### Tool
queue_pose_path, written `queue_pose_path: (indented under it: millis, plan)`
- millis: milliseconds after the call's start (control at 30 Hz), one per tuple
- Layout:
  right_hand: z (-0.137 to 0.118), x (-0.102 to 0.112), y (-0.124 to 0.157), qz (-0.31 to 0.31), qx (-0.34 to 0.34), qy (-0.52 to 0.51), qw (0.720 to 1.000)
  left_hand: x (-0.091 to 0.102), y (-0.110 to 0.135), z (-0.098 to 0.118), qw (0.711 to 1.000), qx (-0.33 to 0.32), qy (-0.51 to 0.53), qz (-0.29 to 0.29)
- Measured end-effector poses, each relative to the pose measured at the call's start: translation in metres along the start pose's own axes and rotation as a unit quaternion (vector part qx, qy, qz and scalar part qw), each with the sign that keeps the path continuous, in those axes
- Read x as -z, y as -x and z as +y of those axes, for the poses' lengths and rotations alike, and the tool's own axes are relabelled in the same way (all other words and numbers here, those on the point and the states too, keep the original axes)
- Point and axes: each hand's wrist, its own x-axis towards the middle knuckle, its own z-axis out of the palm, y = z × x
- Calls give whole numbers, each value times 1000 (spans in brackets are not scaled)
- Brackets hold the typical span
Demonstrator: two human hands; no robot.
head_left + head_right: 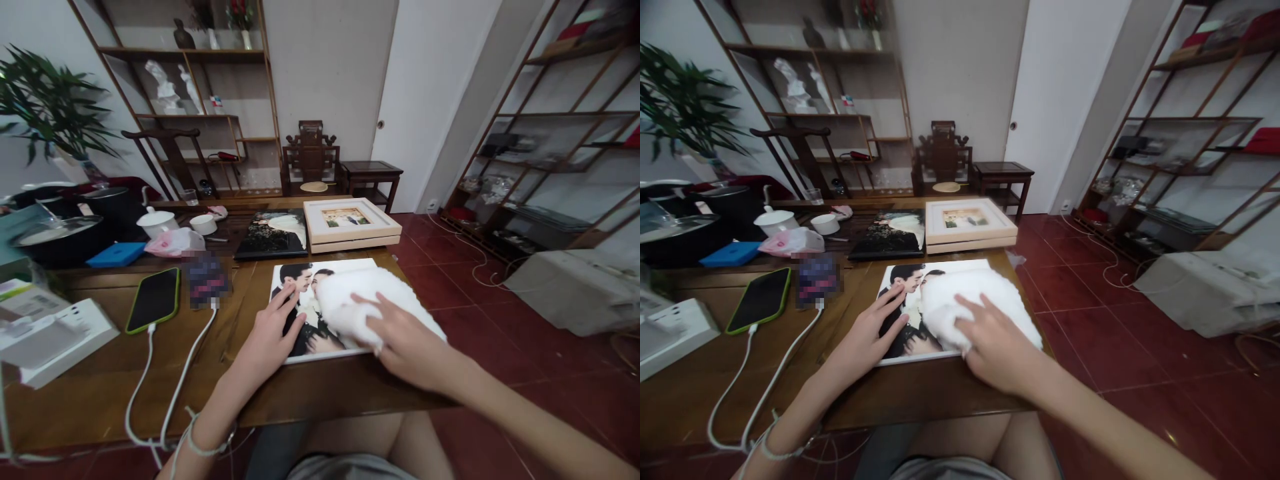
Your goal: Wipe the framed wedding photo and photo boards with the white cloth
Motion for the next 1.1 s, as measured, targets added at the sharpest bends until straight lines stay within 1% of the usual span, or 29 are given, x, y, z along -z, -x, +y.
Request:
queue_pose_path:
  millis: [100, 167, 233, 300, 400, 533, 633, 700, 733, 833, 900, 1000, 1100]
  plan:
    - [36, 3, -34, 18, -41, 26, 999, 0, 0, 0, 1000, 0, -1, 1]
    - [53, 4, -53, 31, -69, 38, 996, 0, 0, -1, 1000, 2, -1, 6]
    - [60, 3, -63, 41, -74, 45, 995, 0, 0, -1, 1000, 9, -1, 8]
    - [58, 1, -62, 44, -58, 48, 996, 0, 0, 0, 1000, 19, -1, 8]
    - [41, -3, -42, 33, -26, 50, 998, 1, 0, 0, 1000, 26, 1, 7]
    - [0, -9, 7, -11, 3, 33, 999, 1, -1, 1, 1000, 13, 6, 6]
    - [-26, -11, 39, -28, 46, 16, 998, 0, -1, 1, 1000, 8, 8, 5]
    - [-33, -11, 48, -30, 74, 5, 997, 0, -1, 1, 1000, 9, 6, -3]
    - [-32, -11, 49, -30, 79, 0, 996, 0, 0, 1, 1000, 10, 3, -7]
    - [-16, -8, 32, -16, 51, -2, 999, 2, 1, 2, 1000, 12, -9, -20]
    - [1, -5, 10, 4, 23, 13, 1000, 3, 1, 3, 1000, 9, -14, -26]
    - [25, 0, -28, 35, 3, 31, 999, 4, 1, 3, 999, 8, -16, -29]
    - [41, 1, -60, 65, -18, 38, 997, 4, 1, 1, 1000, 11, -8, -27]
